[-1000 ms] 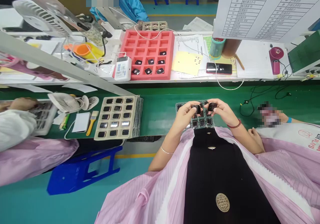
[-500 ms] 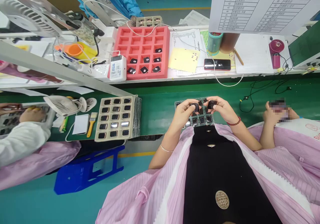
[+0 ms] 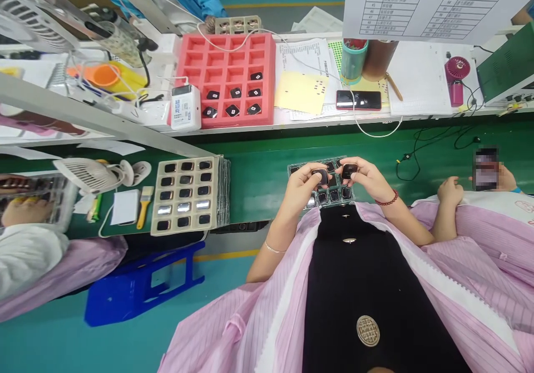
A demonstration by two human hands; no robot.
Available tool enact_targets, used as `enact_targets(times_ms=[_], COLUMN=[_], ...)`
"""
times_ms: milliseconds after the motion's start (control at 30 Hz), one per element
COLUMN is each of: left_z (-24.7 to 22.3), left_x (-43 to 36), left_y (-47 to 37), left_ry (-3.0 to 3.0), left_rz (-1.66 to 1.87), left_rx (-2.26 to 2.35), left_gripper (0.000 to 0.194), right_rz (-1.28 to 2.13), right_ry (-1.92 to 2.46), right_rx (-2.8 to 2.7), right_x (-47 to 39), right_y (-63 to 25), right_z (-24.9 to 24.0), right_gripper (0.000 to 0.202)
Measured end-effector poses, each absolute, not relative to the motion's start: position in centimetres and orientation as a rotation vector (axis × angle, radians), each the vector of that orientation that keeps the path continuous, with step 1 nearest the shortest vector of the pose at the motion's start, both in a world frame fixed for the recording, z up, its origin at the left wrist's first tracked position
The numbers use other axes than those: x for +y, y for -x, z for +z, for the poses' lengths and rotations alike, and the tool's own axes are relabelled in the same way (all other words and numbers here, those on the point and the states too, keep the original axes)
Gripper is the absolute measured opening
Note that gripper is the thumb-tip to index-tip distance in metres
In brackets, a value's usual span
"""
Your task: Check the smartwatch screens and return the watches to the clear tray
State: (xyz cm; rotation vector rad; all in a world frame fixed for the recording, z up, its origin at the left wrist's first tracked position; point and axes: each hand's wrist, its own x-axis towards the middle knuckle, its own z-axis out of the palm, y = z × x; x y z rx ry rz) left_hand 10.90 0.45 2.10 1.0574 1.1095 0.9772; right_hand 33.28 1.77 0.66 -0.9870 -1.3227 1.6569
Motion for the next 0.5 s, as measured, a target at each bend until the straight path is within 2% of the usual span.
enact_targets(times_ms=[500], left_z=[2.21], left_x=[0.38], left_y=[-11.46], left_ry=[-1.034], left_rz=[0.976], left_rx=[1.091], left_gripper=[0.023], right_rz=[1.642], right_ry=[0.994], right_rx=[-1.318], right_x=[1.06], right_y=[-33.98], right_z=[0.56], right_gripper=[0.039])
